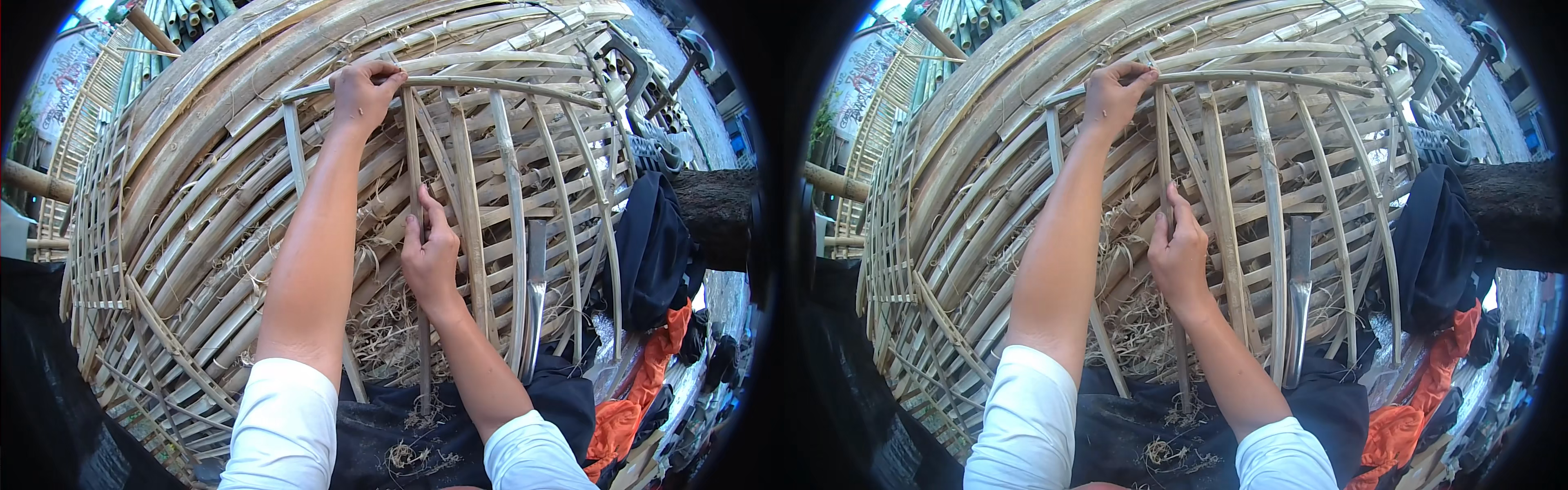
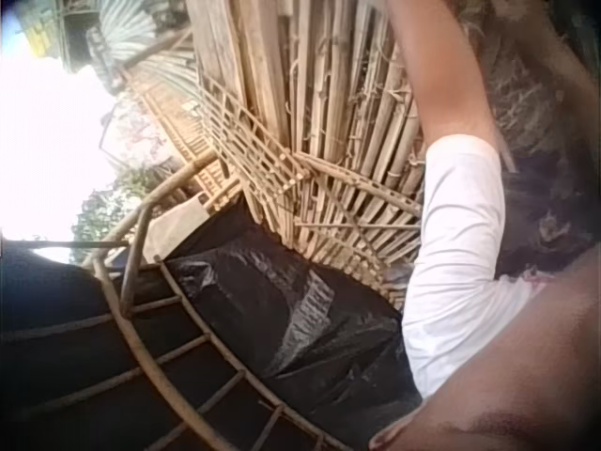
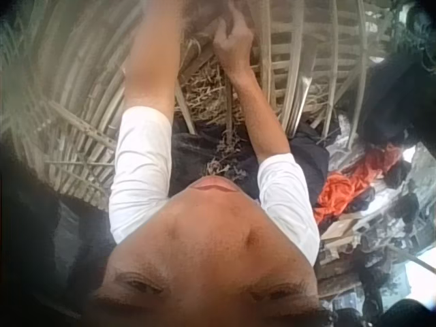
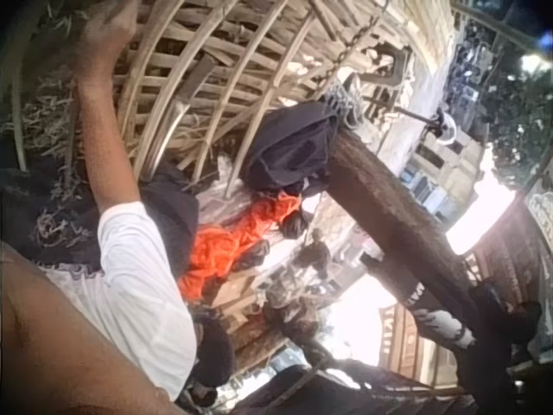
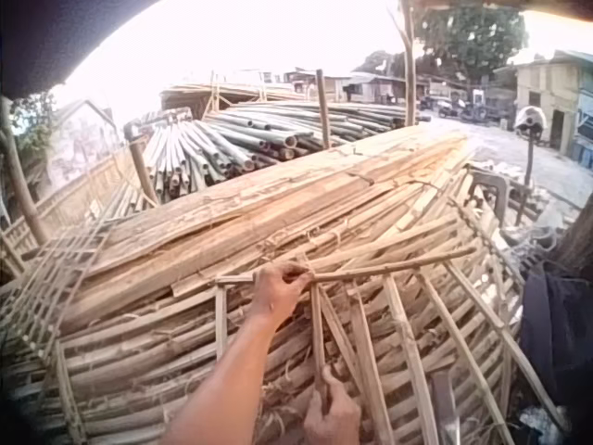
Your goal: The person weaves thin bamboo strips into a frame, securing intersections with wire and using a metal tool to twist or tighten the bindings.
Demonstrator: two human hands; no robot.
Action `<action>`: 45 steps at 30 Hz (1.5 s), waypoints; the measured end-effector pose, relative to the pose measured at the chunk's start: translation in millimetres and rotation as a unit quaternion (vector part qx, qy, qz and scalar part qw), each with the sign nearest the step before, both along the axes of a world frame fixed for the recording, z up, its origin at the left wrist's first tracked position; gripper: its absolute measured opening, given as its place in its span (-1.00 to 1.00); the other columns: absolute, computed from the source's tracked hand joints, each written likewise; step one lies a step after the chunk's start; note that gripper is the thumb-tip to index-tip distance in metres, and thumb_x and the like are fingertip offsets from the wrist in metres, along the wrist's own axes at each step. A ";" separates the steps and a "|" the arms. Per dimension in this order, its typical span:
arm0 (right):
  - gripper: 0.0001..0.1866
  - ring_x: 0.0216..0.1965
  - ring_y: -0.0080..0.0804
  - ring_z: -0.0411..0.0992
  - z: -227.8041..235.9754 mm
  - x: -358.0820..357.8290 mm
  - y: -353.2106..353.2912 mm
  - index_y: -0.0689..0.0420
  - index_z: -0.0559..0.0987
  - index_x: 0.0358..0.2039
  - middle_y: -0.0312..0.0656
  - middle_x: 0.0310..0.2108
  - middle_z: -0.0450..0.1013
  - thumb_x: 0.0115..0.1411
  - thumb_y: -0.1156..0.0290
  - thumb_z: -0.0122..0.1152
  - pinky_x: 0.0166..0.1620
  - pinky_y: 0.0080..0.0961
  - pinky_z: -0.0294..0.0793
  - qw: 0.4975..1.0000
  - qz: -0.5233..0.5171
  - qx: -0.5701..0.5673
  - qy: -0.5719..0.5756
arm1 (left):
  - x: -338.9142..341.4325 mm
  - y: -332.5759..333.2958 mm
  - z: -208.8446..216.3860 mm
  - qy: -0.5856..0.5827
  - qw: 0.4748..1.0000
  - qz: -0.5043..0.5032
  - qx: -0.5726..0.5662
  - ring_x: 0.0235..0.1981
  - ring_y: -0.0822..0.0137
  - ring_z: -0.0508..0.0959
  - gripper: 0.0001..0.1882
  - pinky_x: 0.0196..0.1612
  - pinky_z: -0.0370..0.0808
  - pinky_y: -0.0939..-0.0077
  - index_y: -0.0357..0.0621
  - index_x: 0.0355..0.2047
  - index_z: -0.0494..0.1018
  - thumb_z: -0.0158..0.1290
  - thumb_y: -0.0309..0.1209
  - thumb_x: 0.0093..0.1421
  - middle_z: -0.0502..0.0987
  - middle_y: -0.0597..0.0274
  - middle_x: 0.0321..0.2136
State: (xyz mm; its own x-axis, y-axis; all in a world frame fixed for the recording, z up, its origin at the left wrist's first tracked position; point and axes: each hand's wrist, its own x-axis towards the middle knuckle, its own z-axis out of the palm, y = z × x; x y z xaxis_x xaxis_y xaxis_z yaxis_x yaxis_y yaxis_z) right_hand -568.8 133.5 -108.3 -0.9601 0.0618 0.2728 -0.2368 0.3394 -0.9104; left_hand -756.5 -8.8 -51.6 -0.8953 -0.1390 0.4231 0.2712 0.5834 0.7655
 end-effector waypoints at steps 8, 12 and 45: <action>-0.56 0.11 0.10 0.44 12.3 1.9 -1.1 0.46 0.37 0.15 0.32 0.05 0.43 0.25 0.63 0.01 0.15 -0.26 0.43 0.997 0.024 -0.046 -0.050 | -1.8 -1.8 -6.4 0.026 1.000 -0.003 -0.013 -0.42 0.47 0.65 -0.80 -0.26 0.53 0.56 -0.21 -0.30 0.67 0.30 -0.34 0.13 0.69 0.17 -0.45; -0.55 0.11 0.10 0.45 12.1 1.2 -0.3 0.46 0.36 0.16 0.32 0.05 0.43 0.25 0.63 0.01 0.14 -0.26 0.43 0.997 0.022 -0.053 -0.050 | -0.8 -0.4 -9.5 0.039 0.999 -0.020 0.032 -0.44 0.48 0.64 -0.79 -0.28 0.53 0.56 -0.21 -0.31 0.67 0.30 -0.33 0.13 0.69 0.18 -0.46; -0.47 -0.61 -0.49 0.41 11.6 7.0 9.7 0.27 0.44 0.18 -0.12 -0.57 0.49 0.18 0.49 0.27 -0.49 -0.51 0.41 0.993 0.013 -0.057 -0.104 | -1.2 2.1 -13.0 0.085 0.991 0.036 -0.094 -0.46 0.25 0.52 -0.77 0.03 0.20 0.30 0.11 -0.41 0.67 0.26 -0.07 0.09 0.50 0.31 -0.69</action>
State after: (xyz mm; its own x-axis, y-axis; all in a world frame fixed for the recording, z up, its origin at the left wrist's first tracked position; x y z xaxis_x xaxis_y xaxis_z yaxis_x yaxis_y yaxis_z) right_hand -561.8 143.2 -96.7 -0.9966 0.0562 0.0609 -0.0466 0.2281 -0.9725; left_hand -757.7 -6.6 -64.5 -0.7999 -0.1048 0.5909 0.3388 0.7338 0.5888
